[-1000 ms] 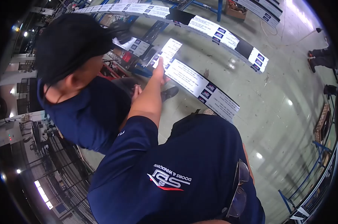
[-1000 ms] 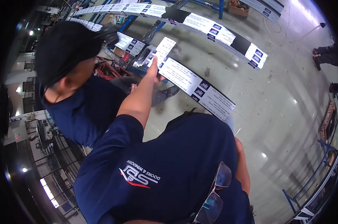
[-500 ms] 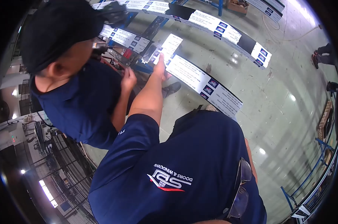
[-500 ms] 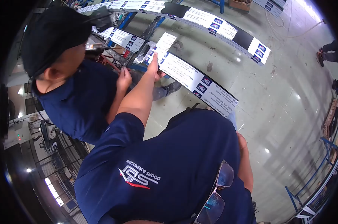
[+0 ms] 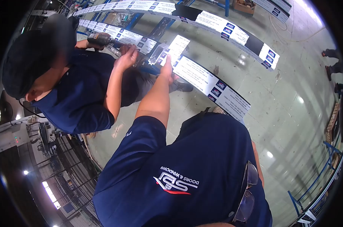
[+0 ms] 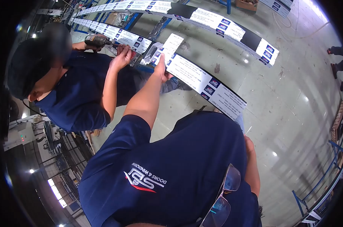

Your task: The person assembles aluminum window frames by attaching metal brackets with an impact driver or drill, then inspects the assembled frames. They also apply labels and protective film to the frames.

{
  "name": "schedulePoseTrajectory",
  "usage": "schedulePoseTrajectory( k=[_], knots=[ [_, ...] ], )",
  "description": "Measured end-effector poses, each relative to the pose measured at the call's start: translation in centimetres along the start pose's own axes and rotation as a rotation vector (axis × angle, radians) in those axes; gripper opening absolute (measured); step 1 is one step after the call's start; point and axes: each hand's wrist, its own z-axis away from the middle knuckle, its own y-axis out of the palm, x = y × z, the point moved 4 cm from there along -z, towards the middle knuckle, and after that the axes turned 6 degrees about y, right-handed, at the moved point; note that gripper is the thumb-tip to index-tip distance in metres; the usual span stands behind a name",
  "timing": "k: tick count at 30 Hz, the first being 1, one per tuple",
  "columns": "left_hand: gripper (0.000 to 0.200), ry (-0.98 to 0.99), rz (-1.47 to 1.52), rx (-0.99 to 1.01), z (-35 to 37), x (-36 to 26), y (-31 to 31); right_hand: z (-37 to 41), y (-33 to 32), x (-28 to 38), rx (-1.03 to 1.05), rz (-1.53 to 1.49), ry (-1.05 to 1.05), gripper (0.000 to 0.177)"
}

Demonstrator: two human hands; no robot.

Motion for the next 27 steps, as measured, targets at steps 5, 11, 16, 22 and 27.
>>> schedulePoseTrajectory(
  k=[5,11,16,22,27],
  knots=[
    [0.072,-0.009,-0.002,0.004,-0.4,0.1,-0.2,-0.9,-0.4,-0.5,0.039,-0.025,0.003,0.046],
    [0.069,-0.016,0.038,0.002,-0.8,0.3,-0.1,1.1,0.8,0.1,-0.046,-0.005,0.008,0.047],
    [0.068,-0.029,0.001,-0.012,-0.5,0.1,-0.2,-0.2,0.0,-0.4,0.002,0.026,-0.023,0.047],
    [0.068,-0.016,-0.015,0.003,-0.8,0.3,-0.3,1.2,1.1,0.5,-0.047,0.019,-0.007,0.049],
    [0.068,-0.004,0.024,0.007,-0.9,0.4,-0.2,1.7,1.7,1.0,-0.097,0.117,-0.005,0.048]
  ],
)
